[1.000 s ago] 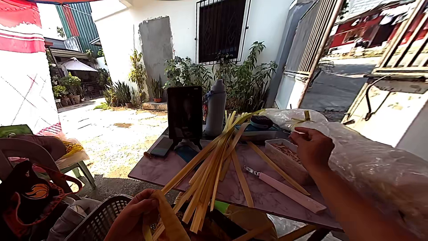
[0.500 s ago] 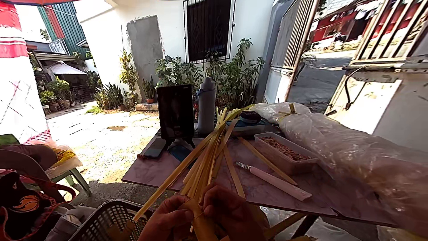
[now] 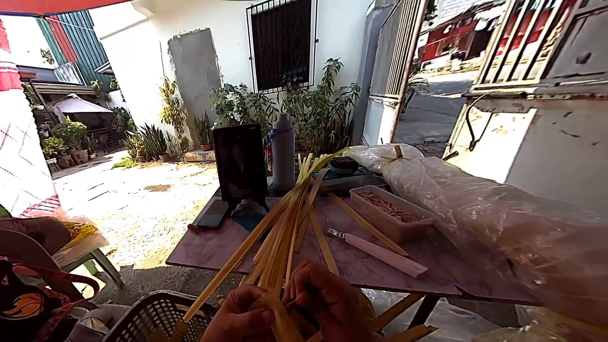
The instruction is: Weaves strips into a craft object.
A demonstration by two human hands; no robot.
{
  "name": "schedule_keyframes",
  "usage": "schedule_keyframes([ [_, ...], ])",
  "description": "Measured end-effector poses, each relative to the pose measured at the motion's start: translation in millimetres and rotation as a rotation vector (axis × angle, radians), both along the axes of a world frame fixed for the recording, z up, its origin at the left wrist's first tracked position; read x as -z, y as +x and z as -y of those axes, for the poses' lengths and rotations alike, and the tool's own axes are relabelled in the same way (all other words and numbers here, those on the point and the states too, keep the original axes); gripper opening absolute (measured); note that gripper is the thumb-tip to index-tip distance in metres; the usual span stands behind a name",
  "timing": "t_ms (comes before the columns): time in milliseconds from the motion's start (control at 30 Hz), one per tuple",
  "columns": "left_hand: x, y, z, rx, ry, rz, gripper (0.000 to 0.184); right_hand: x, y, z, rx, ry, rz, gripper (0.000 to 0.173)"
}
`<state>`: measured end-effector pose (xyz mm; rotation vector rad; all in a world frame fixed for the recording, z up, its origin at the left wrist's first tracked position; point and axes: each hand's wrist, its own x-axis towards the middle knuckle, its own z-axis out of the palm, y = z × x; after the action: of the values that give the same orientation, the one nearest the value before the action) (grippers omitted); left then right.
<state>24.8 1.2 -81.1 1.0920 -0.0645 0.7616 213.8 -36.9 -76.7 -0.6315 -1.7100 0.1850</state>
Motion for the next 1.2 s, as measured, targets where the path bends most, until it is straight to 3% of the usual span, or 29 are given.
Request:
schedule_keyframes([
  [233,5.6,8.1,0.7,0.021,-0.003,0.021,0.017,3.0,-4.6,3.9,0.077,0.032,0.015,0.030],
  [533,8.7,11.6,8.0,-0.130,-0.087,-0.070,0.014,26.2,-16.5,4.9,0.083,0.076,-0.042,0.029],
  [667,12.0,6.3,4.4,-0.124,-0.083,-0.090,0.014,30.4,-12.3,5.0,-0.037,-0.038,-0.066,0.032],
  [833,13.2,5.0,-1.0,-0.128,-0.122,-0.068,0.014,20.1,5.0,-2.9,-0.266,-0.326,-0.181,0.013],
  [967,10.5,3.1,0.1,-0.124,-0.125,-0.086,0.013,5.5,12.8,-4.0,-0.217,-0.298,0.027,0.020],
  [1200,5.6,1.3,1.3,-0.117,-0.130,-0.105,0.013,-3.6,19.8,-3.2,-0.032,0.010,0.305,0.025],
])
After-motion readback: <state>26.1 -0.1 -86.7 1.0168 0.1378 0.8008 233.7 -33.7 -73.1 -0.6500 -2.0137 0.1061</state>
